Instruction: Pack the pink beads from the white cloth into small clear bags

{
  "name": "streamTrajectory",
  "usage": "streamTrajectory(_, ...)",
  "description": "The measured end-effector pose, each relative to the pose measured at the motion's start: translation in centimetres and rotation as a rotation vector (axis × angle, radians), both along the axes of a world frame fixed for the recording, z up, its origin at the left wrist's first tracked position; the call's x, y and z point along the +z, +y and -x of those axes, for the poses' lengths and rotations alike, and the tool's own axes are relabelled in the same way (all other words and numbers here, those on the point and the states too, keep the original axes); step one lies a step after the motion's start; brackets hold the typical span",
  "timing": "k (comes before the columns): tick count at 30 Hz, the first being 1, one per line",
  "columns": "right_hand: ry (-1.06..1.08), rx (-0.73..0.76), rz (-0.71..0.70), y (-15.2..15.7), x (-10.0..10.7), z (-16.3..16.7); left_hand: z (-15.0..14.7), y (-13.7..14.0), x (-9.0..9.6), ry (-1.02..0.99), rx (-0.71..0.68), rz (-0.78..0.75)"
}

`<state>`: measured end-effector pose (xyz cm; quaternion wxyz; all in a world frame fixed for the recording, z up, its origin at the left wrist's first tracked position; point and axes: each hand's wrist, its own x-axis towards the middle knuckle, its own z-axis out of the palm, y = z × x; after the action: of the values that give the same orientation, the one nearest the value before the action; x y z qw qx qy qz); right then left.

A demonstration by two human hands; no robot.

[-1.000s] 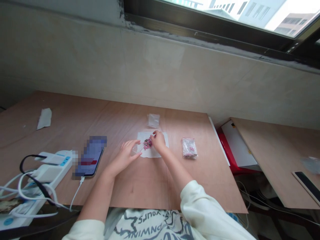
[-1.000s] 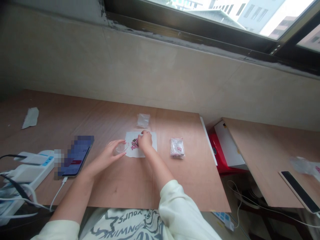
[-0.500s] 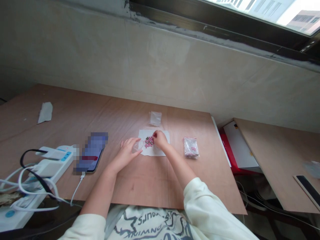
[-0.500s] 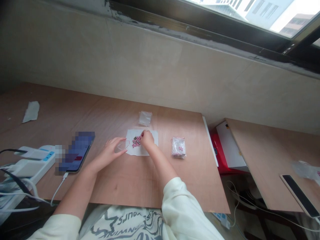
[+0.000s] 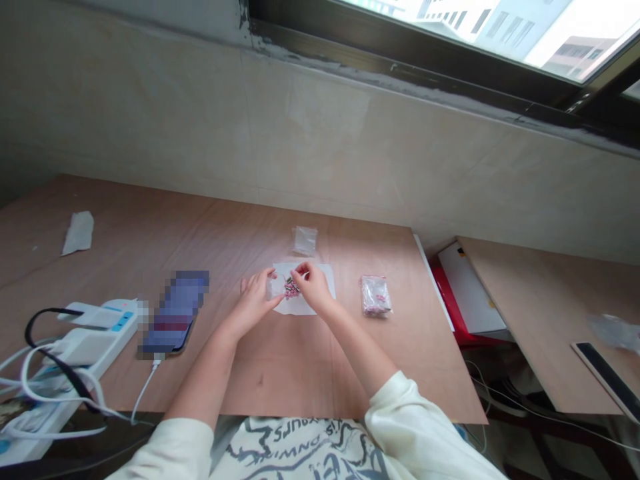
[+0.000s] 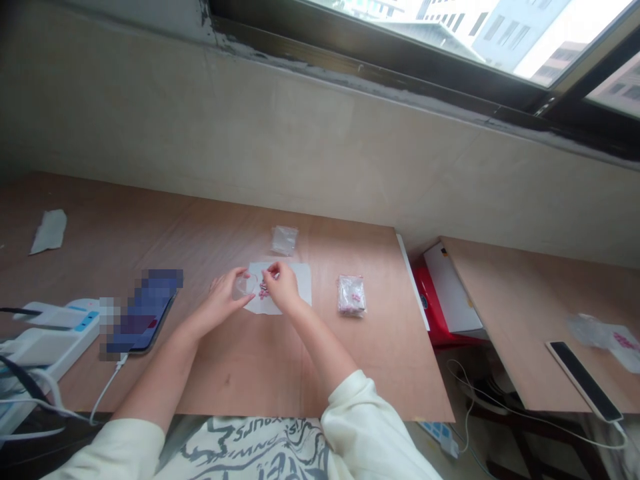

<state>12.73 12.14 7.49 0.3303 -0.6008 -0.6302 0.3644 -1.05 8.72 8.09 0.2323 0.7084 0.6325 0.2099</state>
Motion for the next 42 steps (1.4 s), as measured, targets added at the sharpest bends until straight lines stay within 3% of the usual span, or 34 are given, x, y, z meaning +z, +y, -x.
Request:
streamTrajectory(2,-0.153,-0.075,0.002,0.8,-0.9,-0.4,0.3,0.0,0.2,0.000,-0.003,-0.010)
streamTrajectory(5,-0.367,-0.049,0.063,1.6,-2.1,-0.6,0.7,-0.2,0.1,-0.002,0.005,-0.018)
streamTrajectory(9,-0.445,-0.028,0.096,1.6,-2.8,-0.2,0.9,-0.6,-0.4,-0.008,-0.008,-0.022)
streamTrajectory(17,-0.444,0.007,0.153,1.7,-2.7,-0.7,0.9,-0.9,-0.9,-0.004,-0.022,0.003)
streamTrajectory(25,-0.301,0.021,0.116,1.4,-3.9,-1.7,0.4,-0.2,-0.4,0.009,-0.039,0.005)
streamTrajectory(30,-0.140,-0.063,0.106,1.0,-2.3,-1.3,-0.1,0.1,0.1,0.023,-0.048,0.039)
streamTrajectory(35,0.153,0.077,0.041,-0.3,-0.4,0.2,-0.3,0.1,-0.4,0.030,-0.021,0.044)
streamTrajectory(37,0.132,0.038,0.027,0.0,-0.4,0.4,-0.2,-0.1,-0.6,0.020,-0.017,0.035)
streamTrajectory(40,-0.076,-0.050,-0.014,1.1,-1.3,0.0,0.1,-0.5,-0.5,0.011,-0.026,0.026)
streamTrajectory(42,-0.212,-0.022,-0.011,1.8,-2.0,-0.4,0.2,-0.7,-0.3,0.014,-0.025,0.029)
